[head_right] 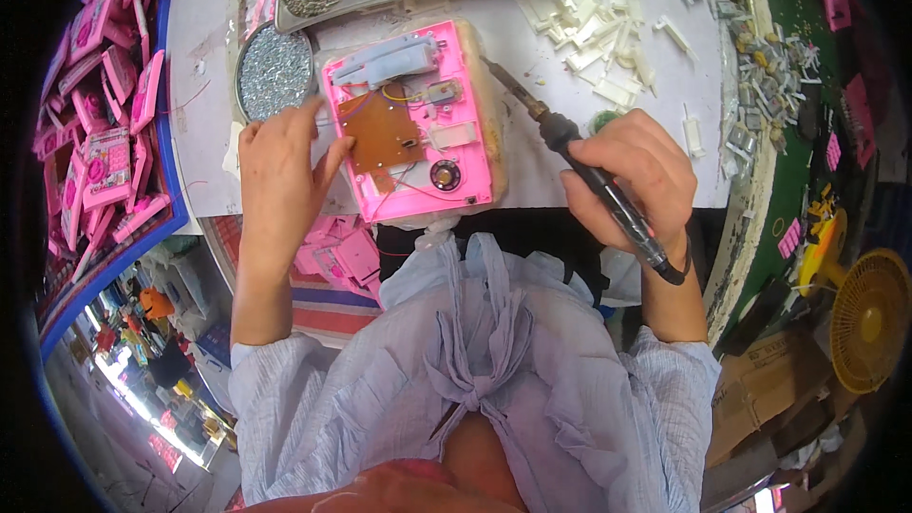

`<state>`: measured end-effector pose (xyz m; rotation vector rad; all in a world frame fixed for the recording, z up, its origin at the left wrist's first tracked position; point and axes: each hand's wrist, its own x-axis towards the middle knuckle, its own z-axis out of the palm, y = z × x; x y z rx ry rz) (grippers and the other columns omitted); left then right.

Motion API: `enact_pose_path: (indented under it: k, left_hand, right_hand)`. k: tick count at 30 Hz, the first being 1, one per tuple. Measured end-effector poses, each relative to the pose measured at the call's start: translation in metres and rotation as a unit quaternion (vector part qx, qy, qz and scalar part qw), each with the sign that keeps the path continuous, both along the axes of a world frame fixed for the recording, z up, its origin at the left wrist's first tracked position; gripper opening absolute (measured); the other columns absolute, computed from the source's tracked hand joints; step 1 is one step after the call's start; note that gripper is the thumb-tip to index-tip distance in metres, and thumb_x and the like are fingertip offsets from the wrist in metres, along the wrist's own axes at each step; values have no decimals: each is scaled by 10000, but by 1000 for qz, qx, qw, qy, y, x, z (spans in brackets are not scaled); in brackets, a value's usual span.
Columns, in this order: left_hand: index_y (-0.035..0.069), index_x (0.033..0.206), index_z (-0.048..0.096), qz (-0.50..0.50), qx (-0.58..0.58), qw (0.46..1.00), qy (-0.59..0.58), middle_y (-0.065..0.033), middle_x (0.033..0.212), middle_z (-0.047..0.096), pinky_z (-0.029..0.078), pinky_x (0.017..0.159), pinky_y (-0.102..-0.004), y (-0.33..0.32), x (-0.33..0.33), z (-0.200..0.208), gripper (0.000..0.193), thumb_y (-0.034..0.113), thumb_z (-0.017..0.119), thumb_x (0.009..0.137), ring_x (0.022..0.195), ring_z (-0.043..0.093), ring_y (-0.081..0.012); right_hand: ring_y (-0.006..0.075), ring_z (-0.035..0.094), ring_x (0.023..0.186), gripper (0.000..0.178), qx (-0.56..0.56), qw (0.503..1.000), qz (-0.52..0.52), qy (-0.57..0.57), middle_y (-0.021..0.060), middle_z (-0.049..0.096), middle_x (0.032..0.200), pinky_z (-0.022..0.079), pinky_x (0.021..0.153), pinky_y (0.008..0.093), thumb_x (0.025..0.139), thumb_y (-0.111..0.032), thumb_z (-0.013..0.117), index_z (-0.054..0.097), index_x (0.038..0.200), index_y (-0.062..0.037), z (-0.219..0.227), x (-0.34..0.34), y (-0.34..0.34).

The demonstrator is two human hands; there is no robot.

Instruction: Assembling and soldering internal components like speakers and circuit boards into a pink toy housing.

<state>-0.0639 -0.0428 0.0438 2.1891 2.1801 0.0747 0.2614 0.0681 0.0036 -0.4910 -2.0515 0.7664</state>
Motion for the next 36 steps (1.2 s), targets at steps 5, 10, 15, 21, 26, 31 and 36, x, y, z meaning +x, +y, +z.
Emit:
enact_pose_path:
  k: [5,10,15,21,26,31,36]
  left_hand:
    - [43,994,741,-14,90,988,-129,-95,918,693,543,731,-386,0,0,5,192,114,803,826,806,688,-255]
    - [-22,977,710,78,181,856,-477,-125,1029,743,593,671,-271,19,22,-32,79,0,741,907,839,743,-164]
    - [-67,1040,650,159,98,618,-764,-137,987,737,604,729,-245,24,40,-44,92,-1,679,982,834,735,-148]
    - [-62,1073,673,176,62,622,-761,-90,919,732,595,731,-243,23,34,-42,132,15,706,971,808,713,-117]
    - [-45,1023,714,155,63,701,-693,-87,969,721,547,753,-246,19,26,-41,78,-1,705,959,820,682,-119]
    - [-12,930,733,105,85,813,-566,-52,895,644,452,622,-251,21,14,-44,85,56,767,891,724,575,-91]
    - [-19,863,712,102,111,846,-512,-88,988,582,447,618,-273,26,12,-35,118,70,787,844,713,566,-142]
  right_hand:
    - [262,611,636,330,-13,1000,-2,25,122,662,772,480,598,344,737,53,777,660,1044,38,6,-14,-2]
    - [212,682,756,351,-171,982,-41,67,125,700,863,537,695,312,802,15,795,674,1131,41,5,-39,-19]
    - [188,699,958,417,-306,951,-17,38,149,700,1083,561,865,309,927,-6,725,570,1312,34,21,-68,-16]
    - [173,687,968,420,-317,946,-2,67,103,695,1095,548,850,285,880,45,715,638,1285,-37,15,-132,-4]
    - [226,685,896,393,-241,968,-20,61,114,687,1030,542,784,315,848,37,723,677,1227,-55,6,-150,-1]
    - [260,678,889,392,-186,980,-43,50,111,680,1015,542,766,319,837,44,725,686,1211,-66,8,-147,-7]
    - [295,683,926,473,-15,996,-71,-54,89,686,1010,518,938,458,793,40,754,678,1235,-109,-5,-127,-18]
